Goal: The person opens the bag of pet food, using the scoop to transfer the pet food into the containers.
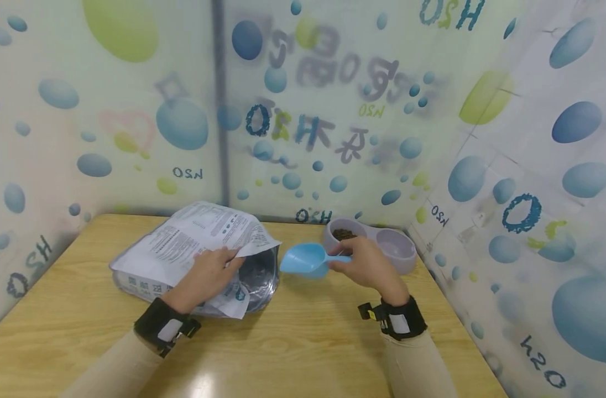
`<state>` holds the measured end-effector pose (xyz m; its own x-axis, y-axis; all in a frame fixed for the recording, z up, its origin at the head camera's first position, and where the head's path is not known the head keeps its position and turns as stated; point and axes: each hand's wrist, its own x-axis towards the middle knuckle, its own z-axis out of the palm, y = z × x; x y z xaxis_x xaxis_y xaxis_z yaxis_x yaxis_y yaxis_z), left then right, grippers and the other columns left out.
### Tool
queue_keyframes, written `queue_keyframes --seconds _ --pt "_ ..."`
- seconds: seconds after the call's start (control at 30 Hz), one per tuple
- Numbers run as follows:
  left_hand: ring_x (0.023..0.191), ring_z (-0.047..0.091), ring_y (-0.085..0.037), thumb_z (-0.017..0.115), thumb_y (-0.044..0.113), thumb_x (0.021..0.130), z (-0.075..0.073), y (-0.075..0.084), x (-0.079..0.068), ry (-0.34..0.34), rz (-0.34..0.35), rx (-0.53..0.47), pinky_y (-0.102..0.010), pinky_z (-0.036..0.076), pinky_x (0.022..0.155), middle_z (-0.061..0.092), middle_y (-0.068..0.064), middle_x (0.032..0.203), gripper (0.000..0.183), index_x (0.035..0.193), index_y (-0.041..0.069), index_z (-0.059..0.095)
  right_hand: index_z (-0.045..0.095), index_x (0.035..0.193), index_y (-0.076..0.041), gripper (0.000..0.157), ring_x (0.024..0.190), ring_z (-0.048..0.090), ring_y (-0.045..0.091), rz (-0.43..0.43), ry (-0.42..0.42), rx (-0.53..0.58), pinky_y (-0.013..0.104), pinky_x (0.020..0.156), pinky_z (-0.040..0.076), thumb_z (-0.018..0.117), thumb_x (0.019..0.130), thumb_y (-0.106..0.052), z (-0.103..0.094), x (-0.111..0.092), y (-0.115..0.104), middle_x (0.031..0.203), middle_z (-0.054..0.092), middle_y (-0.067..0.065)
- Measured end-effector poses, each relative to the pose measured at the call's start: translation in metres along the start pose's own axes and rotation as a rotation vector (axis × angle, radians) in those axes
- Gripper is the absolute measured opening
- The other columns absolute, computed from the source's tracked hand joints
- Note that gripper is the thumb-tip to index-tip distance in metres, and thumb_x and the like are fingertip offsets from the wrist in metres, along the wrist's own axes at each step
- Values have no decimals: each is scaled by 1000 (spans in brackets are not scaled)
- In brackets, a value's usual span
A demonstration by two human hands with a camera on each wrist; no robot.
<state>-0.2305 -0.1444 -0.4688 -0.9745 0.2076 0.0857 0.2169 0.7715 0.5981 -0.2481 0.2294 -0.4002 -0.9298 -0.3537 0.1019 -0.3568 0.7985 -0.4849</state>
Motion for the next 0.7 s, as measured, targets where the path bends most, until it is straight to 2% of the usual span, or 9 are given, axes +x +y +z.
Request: queue_keyframes --seconds 0.1,0.23,0.43,0.57,0.7 --pt "75 62 -19 49 40 124 0 -1 0 0 1 4 -40 41 79 64 -5 87 57 163 2 65 90 121 -14 20 96 77 15 -38 -34 22 37 84 63 89 105 -25 -1 -2 -3 111 86 1" --pt "76 62 -19 49 39 124 1 -1 1 2 8 14 -41 41 82 65 -5 87 56 162 1 66 90 122 -12 21 92 77 17 -77 -64 51 33 80 61 89 106 -24 -2 -5 -7 107 86 1" --pt "75 61 -18 50 36 124 1 -1 2 13 26 18 -41 41 80 63 -5 85 54 160 0 68 90 119 -16 19 91 75 13 -67 -102 48 35 81 61 90 105 -29 -1 -6 -12 105 85 -3" --pt "72 61 -19 49 36 124 1 -2 1 11 24 7 -40 40 76 62 -5 83 54 161 0 66 91 119 -17 19 91 74 9 -84 -126 36 36 82 62 90 104 -29 6 -5 -17 108 85 -3" --pt "72 61 -19 48 37 125 1 -2 1 12 22 11 -40 39 78 63 -5 82 55 162 1 66 90 118 -17 17 87 72 8 -116 -117 -6 32 80 60 90 103 -24 18 -2 -22 103 85 -3"
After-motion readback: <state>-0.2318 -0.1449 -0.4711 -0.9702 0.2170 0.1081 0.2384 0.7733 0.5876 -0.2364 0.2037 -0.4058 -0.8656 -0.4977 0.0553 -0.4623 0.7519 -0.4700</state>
